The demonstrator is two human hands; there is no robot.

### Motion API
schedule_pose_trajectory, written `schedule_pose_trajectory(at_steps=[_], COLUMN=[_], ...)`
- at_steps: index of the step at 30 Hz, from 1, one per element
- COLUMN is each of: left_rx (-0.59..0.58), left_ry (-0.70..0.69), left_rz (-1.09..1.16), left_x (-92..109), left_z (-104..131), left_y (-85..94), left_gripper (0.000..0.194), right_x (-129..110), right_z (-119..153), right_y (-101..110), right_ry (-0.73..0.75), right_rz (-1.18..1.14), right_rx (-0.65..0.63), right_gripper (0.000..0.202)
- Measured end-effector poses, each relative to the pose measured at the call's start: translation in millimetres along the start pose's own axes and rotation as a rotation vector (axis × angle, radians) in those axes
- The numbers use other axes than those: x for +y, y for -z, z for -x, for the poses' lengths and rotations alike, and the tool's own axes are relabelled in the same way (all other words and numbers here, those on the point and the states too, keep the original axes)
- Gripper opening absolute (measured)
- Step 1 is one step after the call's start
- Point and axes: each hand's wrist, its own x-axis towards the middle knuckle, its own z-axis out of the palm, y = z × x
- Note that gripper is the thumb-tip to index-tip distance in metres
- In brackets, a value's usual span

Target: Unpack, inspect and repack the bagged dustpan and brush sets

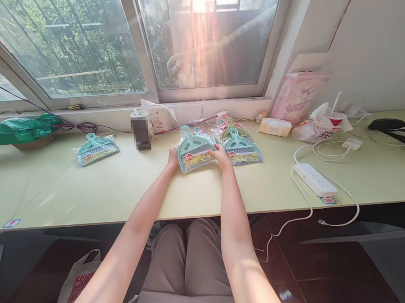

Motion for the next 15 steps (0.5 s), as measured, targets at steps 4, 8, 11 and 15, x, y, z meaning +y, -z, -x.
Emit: schedule_pose_trajectory(at_steps=[4, 8, 11, 15], left_rx=[-0.009, 0.028, 0.0, 0.237], left_ry=[0.128, 0.202, 0.259, 0.243], left_rz=[0.168, 0.32, 0.324, 0.238], left_x=[-6, -7, -6, 12], left_z=[-3, 0, 1, 2], left_y=[-1.6, -1.7, -1.5, 7.6], left_gripper=[0.004, 0.021, 0.014, 0.015], right_x=[5, 11, 20, 28], right_z=[-9, -11, -12, -12], right_y=[0, -7, -15, -25], right_ry=[0.092, 0.136, 0.22, 0.3], right_rz=[0.364, 0.608, 0.72, 0.827], right_rx=[0.36, 0.432, 0.404, 0.459], right_gripper=[0.032, 0.042, 0.041, 0.036])
